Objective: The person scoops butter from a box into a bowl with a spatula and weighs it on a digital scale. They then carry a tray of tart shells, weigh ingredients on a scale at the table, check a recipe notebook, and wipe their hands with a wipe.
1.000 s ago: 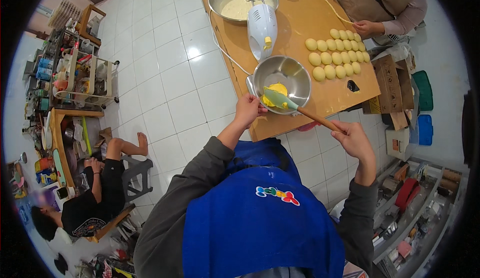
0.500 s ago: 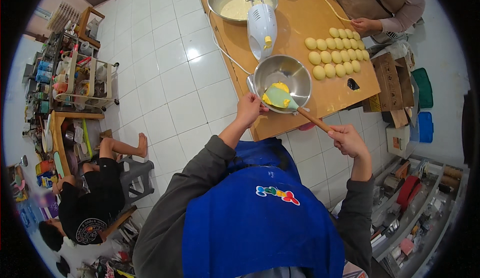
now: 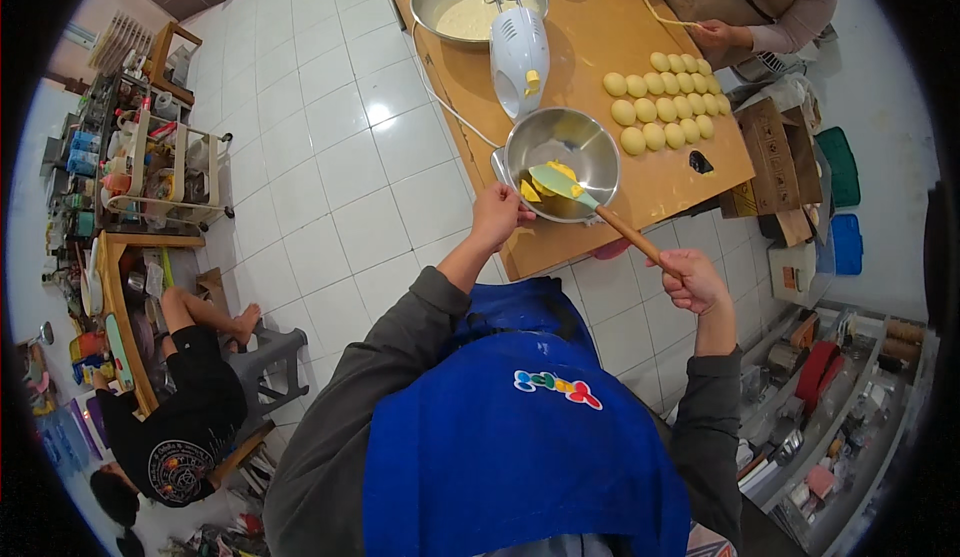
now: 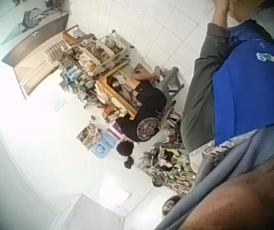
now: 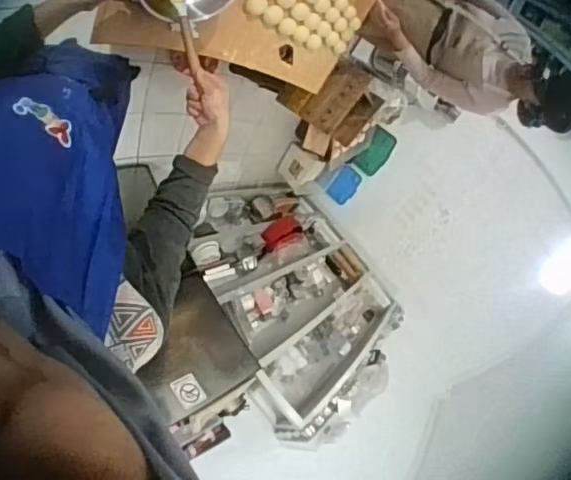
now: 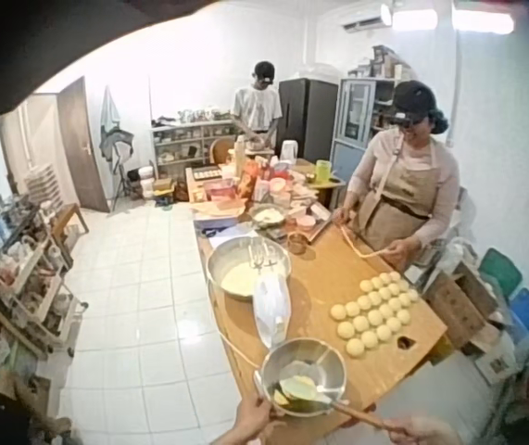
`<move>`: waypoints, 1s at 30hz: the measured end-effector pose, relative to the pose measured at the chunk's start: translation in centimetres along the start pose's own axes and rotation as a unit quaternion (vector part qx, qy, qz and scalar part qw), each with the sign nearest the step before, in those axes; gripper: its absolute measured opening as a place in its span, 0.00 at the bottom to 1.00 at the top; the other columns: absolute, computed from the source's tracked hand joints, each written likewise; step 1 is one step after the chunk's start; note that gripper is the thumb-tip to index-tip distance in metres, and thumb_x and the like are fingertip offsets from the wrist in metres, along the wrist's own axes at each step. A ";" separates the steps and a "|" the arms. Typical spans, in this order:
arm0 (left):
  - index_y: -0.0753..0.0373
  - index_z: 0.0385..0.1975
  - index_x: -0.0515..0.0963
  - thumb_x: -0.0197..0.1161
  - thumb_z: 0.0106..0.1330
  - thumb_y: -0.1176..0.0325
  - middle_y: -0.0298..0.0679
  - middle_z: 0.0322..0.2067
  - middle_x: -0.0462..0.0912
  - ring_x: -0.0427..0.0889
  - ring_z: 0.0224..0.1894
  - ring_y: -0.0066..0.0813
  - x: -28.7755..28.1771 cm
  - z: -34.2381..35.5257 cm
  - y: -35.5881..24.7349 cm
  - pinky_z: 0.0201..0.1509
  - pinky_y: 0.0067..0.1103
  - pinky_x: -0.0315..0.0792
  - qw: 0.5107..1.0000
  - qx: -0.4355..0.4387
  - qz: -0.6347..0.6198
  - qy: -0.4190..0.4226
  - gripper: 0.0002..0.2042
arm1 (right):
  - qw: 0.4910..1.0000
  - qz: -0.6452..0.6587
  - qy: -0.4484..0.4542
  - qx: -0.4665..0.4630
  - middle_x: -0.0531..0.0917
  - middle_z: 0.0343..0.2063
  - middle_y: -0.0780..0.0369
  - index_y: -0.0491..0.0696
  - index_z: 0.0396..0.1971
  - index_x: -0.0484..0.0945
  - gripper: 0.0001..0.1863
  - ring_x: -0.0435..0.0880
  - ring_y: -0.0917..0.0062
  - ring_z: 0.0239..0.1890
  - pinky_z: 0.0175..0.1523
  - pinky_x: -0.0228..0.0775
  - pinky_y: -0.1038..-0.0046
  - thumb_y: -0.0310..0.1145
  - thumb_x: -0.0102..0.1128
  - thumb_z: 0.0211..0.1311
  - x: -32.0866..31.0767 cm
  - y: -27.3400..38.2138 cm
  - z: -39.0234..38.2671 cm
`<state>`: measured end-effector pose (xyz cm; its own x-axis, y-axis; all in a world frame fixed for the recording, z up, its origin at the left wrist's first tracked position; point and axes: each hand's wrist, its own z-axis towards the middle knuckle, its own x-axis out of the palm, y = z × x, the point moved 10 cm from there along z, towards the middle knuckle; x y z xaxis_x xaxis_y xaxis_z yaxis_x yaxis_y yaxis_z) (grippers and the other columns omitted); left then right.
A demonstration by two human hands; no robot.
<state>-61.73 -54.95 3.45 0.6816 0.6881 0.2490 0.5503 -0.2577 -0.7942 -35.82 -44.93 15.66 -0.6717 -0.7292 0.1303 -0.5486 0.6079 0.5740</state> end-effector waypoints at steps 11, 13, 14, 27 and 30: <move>0.69 0.32 0.65 0.46 0.63 0.74 0.44 0.26 0.75 0.81 0.26 0.31 0.3 -0.7 -0.6 0.29 0.23 0.76 1.000 0.002 0.020 0.009 0.04 | 0.864 -0.347 -0.200 -0.304 0.67 0.12 0.65 0.42 0.41 0.75 0.14 0.61 0.84 0.16 0.22 0.56 0.80 0.28 0.55 0.53 2.1 5.7 -4.9; 0.69 0.32 0.65 0.46 0.63 0.74 0.44 0.26 0.75 0.81 0.26 0.31 0.2 -0.7 -0.5 0.29 0.23 0.76 1.000 0.001 0.018 0.009 0.05 | 0.850 -0.370 -0.218 -0.306 0.66 0.11 0.64 0.42 0.41 0.75 0.14 0.61 0.84 0.15 0.22 0.56 0.80 0.28 0.55 0.53 2.9 6.3 -6.0; 0.69 0.32 0.65 0.45 0.63 0.74 0.44 0.26 0.75 0.81 0.26 0.32 0.2 -0.7 -0.4 0.29 0.23 0.76 1.000 0.000 0.017 0.008 0.05 | 0.834 -0.392 -0.236 -0.308 0.64 0.11 0.63 0.42 0.41 0.75 0.14 0.61 0.84 0.15 0.21 0.57 0.79 0.27 0.55 0.53 3.1 6.7 -6.4; 0.70 0.33 0.64 0.46 0.62 0.75 0.46 0.26 0.75 0.80 0.25 0.32 0.3 -0.5 -0.6 0.28 0.22 0.76 0.999 0.010 0.033 0.001 0.05 | 0.842 -0.444 -0.189 -0.241 0.62 0.10 0.60 0.44 0.40 0.76 0.13 0.60 0.82 0.15 0.22 0.58 0.76 0.30 0.55 0.54 4.4 5.9 -5.7; 0.70 0.33 0.64 0.46 0.62 0.75 0.45 0.26 0.75 0.80 0.25 0.31 0.1 -0.3 -0.7 0.27 0.21 0.76 0.999 0.019 0.045 0.001 0.05 | 0.852 -0.440 -0.156 -0.236 0.62 0.10 0.61 0.42 0.37 0.75 0.11 0.60 0.82 0.14 0.22 0.57 0.76 0.30 0.54 0.54 4.9 5.7 -4.7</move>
<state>-61.88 -54.92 4.17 0.7282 0.6624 0.1759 0.4681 -0.2932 -0.8336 -39.86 -46.51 23.33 -0.2426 -0.6739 -0.6978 -0.6961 -0.3801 0.6091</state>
